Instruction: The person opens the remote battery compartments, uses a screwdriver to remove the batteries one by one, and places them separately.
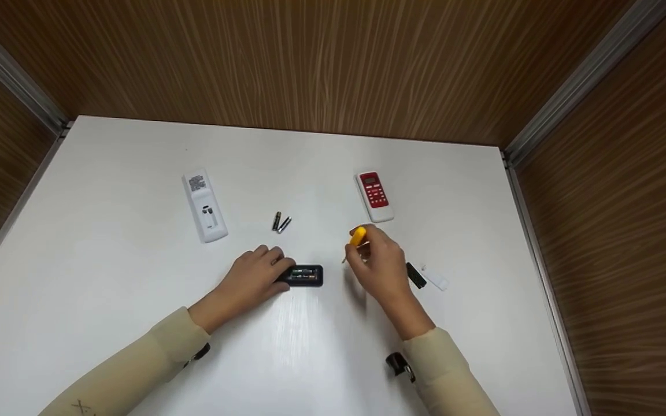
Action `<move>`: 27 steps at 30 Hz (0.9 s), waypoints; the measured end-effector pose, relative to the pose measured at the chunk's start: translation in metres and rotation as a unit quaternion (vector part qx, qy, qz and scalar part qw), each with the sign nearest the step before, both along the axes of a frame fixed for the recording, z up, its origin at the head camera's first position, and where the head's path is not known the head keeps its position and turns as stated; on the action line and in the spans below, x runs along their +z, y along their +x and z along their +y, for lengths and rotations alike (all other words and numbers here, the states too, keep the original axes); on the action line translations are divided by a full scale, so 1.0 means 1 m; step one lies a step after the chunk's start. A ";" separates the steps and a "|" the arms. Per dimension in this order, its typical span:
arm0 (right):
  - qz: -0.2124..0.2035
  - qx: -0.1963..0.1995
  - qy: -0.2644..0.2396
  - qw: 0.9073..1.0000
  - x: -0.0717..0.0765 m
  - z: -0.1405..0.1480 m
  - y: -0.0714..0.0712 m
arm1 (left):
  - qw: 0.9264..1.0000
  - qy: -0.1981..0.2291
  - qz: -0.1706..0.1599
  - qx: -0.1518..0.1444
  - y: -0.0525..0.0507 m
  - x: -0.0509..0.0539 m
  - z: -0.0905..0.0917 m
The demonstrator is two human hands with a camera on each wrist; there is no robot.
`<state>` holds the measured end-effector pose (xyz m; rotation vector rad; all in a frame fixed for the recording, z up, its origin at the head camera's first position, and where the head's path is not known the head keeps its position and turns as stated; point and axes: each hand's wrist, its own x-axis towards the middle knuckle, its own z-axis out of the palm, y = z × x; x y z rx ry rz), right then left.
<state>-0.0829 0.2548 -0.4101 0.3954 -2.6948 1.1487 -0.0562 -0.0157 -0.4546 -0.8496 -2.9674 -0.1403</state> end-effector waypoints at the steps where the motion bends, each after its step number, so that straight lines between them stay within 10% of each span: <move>1: -0.006 0.010 -0.014 1.000 -0.001 -0.004 0.003 | 1.000 0.002 0.000 0.000 0.000 0.000 0.000; 10: -0.021 0.072 -0.092 0.993 -0.008 -0.024 0.020 | 1.000 0.011 0.011 0.007 0.001 0.001 0.004; 27: 0.011 0.084 0.025 0.996 -0.001 -0.034 0.023 | 1.000 0.015 -0.010 0.014 -0.001 0.001 0.011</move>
